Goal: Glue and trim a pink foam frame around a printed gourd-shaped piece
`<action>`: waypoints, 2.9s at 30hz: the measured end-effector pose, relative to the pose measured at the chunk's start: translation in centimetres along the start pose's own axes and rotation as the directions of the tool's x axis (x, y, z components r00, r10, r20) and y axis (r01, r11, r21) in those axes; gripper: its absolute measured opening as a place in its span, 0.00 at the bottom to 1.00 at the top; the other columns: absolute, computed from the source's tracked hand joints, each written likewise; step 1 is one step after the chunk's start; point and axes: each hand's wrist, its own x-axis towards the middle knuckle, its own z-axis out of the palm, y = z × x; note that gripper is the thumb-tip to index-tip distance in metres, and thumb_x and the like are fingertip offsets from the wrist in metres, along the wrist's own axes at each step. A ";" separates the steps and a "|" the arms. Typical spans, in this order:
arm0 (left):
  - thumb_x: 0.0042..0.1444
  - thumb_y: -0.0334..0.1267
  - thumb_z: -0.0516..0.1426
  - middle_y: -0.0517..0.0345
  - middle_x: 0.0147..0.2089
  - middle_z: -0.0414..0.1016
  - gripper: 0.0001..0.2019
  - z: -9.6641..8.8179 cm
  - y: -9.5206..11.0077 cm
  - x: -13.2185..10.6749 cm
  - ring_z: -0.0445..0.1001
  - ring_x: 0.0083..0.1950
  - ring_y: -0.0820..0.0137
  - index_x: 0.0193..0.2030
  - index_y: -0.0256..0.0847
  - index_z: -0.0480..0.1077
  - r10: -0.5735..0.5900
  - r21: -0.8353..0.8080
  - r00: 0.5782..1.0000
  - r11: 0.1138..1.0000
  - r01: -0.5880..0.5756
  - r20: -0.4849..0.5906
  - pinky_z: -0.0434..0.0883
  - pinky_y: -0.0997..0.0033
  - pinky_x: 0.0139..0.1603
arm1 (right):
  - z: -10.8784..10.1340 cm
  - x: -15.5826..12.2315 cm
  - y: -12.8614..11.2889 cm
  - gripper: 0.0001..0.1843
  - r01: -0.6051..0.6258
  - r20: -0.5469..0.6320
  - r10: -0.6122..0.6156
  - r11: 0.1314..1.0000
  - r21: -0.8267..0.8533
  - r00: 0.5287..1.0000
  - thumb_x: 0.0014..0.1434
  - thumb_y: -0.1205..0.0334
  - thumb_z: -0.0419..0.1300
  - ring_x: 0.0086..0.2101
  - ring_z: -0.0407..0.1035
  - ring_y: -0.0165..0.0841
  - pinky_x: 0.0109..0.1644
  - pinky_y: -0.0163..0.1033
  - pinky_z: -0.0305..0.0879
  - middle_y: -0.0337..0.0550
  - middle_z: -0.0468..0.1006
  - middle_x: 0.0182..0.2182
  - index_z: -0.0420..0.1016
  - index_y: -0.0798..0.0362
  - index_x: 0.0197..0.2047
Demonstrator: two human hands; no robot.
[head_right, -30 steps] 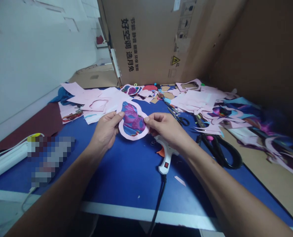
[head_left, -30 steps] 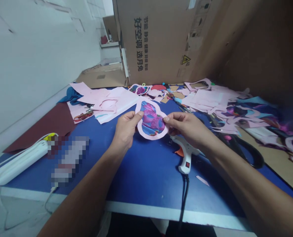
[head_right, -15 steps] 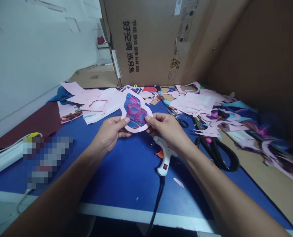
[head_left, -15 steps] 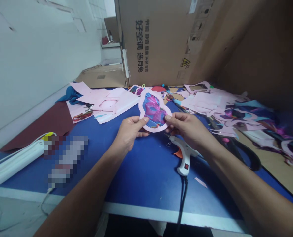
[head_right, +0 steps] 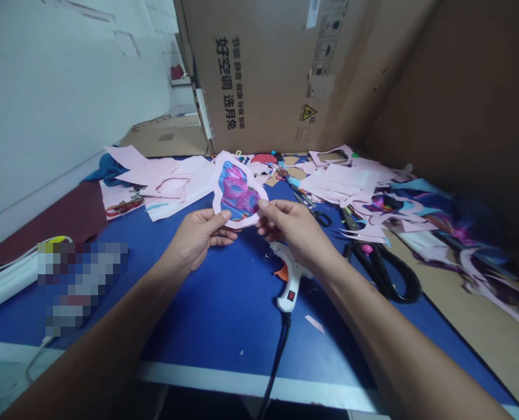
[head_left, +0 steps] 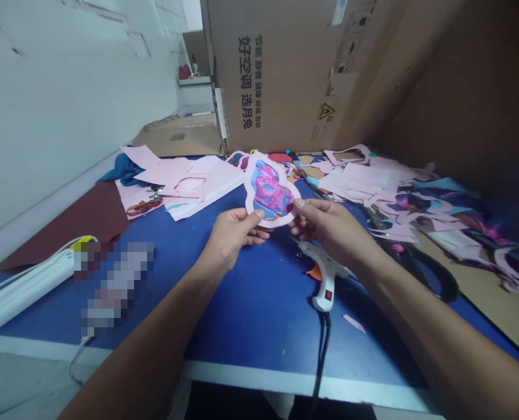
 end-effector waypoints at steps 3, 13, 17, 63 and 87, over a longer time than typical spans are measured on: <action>0.61 0.45 0.72 0.50 0.35 0.86 0.14 0.1 0.0 0.0 0.81 0.30 0.72 0.38 0.35 0.82 0.052 0.020 0.998 0.998 -0.052 -0.021 0.78 0.75 0.32 | 0.2 0.0 0.0 0.27 -0.010 0.008 0.010 1.000 -0.018 1.000 0.53 0.37 0.79 0.29 0.73 0.30 0.31 0.35 0.66 0.40 0.80 0.29 0.80 0.51 0.31; 0.61 0.44 0.71 0.47 0.38 0.87 0.13 0.1 0.0 -0.1 0.82 0.31 0.73 0.40 0.34 0.83 0.013 -0.049 0.999 0.999 -0.011 0.040 0.79 0.76 0.32 | 0.4 -0.1 -0.1 0.26 0.011 0.020 -0.010 0.998 -0.068 1.000 0.49 0.38 0.81 0.27 0.71 0.29 0.31 0.35 0.66 0.39 0.80 0.27 0.80 0.51 0.30; 0.60 0.41 0.71 0.47 0.38 0.87 0.11 0.2 -0.1 0.0 0.81 0.30 0.73 0.41 0.34 0.84 -0.011 -0.057 0.998 0.998 0.014 0.057 0.78 0.77 0.30 | 0.5 -0.2 -0.2 0.27 0.019 0.017 -0.017 0.996 -0.093 1.000 0.48 0.37 0.81 0.27 0.71 0.29 0.31 0.35 0.66 0.40 0.81 0.28 0.80 0.52 0.30; 0.75 0.39 0.51 0.47 0.75 0.74 0.22 -3.3 -3.9 4.6 0.71 0.77 0.61 0.68 0.43 0.78 0.305 0.664 0.718 0.277 -0.695 0.625 0.65 0.48 0.81 | -1.4 1.0 -0.4 0.04 0.233 -0.157 -0.327 0.871 -0.433 0.932 0.61 0.63 0.68 0.28 0.76 0.36 0.34 0.42 0.68 0.42 0.82 0.27 0.81 0.49 0.32; 0.72 0.33 0.51 0.46 0.72 0.77 0.21 -3.3 -4.4 4.7 0.74 0.75 0.59 0.64 0.43 0.80 0.336 0.639 0.650 0.159 -0.752 0.682 0.68 0.47 0.79 | -1.2 1.0 -0.1 0.06 0.215 -0.140 -0.303 0.871 -0.442 0.943 0.61 0.62 0.70 0.27 0.75 0.36 0.34 0.42 0.68 0.42 0.83 0.26 0.81 0.49 0.32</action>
